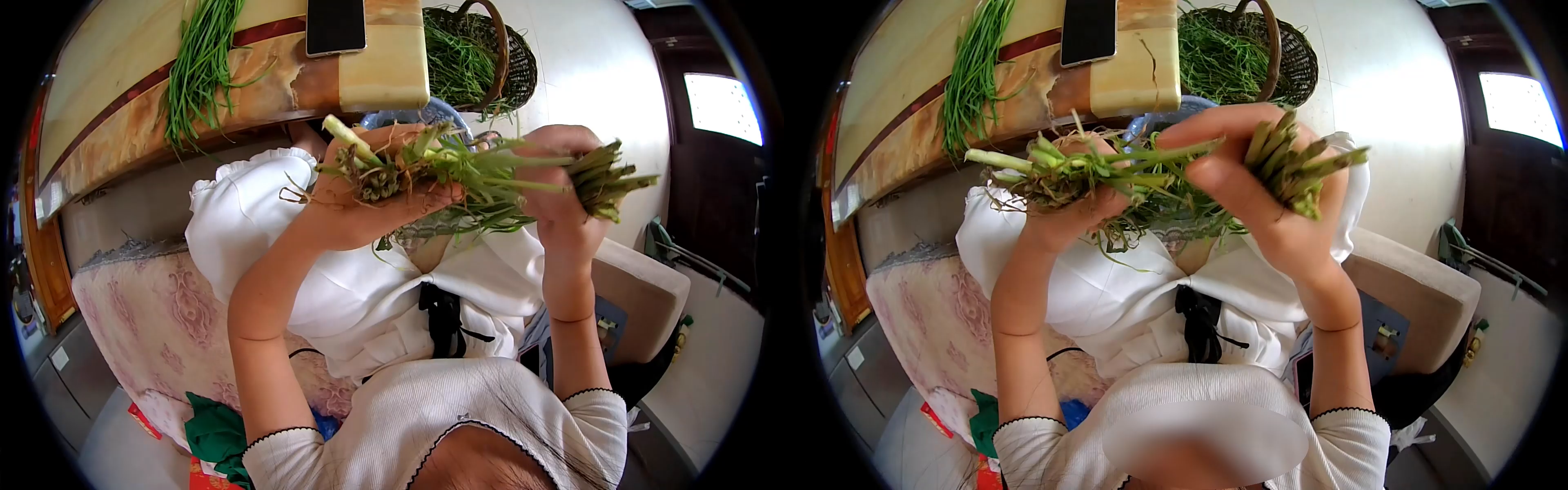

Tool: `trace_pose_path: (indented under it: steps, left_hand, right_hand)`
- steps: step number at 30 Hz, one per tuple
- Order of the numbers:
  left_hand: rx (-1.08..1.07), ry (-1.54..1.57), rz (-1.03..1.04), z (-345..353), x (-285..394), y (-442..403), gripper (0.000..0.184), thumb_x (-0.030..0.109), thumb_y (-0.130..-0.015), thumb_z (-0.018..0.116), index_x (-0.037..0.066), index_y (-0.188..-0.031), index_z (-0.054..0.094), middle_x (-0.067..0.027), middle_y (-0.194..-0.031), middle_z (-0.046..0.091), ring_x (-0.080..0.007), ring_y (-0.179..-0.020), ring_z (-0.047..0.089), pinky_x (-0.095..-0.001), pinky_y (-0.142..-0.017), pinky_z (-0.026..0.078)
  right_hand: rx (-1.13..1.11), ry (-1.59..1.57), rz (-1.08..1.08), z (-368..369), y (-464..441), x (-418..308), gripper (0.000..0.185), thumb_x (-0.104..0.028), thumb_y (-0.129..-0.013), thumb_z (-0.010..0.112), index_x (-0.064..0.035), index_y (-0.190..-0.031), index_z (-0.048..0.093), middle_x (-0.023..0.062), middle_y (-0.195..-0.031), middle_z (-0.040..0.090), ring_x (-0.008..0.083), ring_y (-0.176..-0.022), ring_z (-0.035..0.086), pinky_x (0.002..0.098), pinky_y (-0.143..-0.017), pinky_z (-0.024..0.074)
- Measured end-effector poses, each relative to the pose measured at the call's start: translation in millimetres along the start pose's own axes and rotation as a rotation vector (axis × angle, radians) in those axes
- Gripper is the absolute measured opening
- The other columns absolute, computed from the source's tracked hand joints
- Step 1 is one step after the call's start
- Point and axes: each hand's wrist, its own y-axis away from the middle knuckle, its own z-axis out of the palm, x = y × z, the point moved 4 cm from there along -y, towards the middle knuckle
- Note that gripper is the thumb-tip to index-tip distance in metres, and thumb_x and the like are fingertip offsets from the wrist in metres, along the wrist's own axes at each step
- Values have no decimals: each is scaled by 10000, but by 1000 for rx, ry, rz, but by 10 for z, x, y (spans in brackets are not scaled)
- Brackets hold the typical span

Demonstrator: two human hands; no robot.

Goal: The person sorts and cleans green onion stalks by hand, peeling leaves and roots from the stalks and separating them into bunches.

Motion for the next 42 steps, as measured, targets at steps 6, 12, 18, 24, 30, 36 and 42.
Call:
trace_pose_path:
  steps: [6, 12, 18, 24, 30, 36, 42]
  left_hand:
    - [120, 84, 128, 13, -31, -20, 281, 13, -612, 633, 55, -839, 473, 7, -671, 497, -48, -533, 438, -167, -424, 355]
    - [24, 397, -120, 50, -41, -10, 224, 125, -697, 584, 17, -862, 476, -58, -683, 531, -94, -480, 476, -190, -369, 373]
    - [21, 648, -341, 20, -56, 24, 112, 32, -694, 567, 4, -800, 542, -40, -746, 569, -81, -672, 528, -193, -574, 435]
    - [268, 575, -123, -24, -119, 22, 143, 3, -692, 557, 0, -834, 538, -52, -785, 574, -89, -717, 536, -202, -638, 436]
    - [268, 618, -200, -37, -148, 42, 148, 10, -691, 562, 3, -837, 546, -50, -777, 576, -84, -703, 535, -191, -621, 437]
    - [136, 579, -270, -21, -26, 26, 109, 27, -702, 555, -3, -807, 557, -38, -741, 575, -66, -654, 523, -180, -566, 431]
    - [258, 423, -68, -1, -26, 14, 111, 55, -701, 568, 3, -799, 559, -26, -721, 575, -62, -632, 519, -180, -548, 428]
  right_hand:
    - [-30, 236, -166, 143, 31, -77, 196, 6, -652, 590, 2, -844, 548, 33, -672, 565, 51, -535, 485, 144, -500, 381]
    - [29, 195, 6, 88, 13, -59, 89, -18, -710, 540, 22, -788, 550, 45, -702, 562, 59, -564, 485, 163, -499, 388]
    - [68, 151, -64, 18, 22, -54, 85, -34, -737, 510, 33, -775, 546, 50, -650, 534, 65, -495, 443, 172, -448, 360]
    - [141, 109, -66, -43, 59, -20, 102, -58, -742, 510, 34, -777, 535, 52, -655, 526, 64, -493, 442, 168, -448, 360]
    - [79, 141, -8, -12, 22, -26, 125, -53, -718, 543, 38, -801, 519, 53, -687, 535, 63, -539, 462, 164, -478, 374]
    - [7, 147, -50, 133, -22, 10, 217, -14, -665, 592, 25, -860, 505, 62, -754, 563, 74, -665, 514, 170, -569, 405]
    - [74, 165, -1, 129, 0, 40, 148, 9, -664, 583, 33, -798, 525, 63, -758, 566, 84, -680, 518, 190, -597, 409]
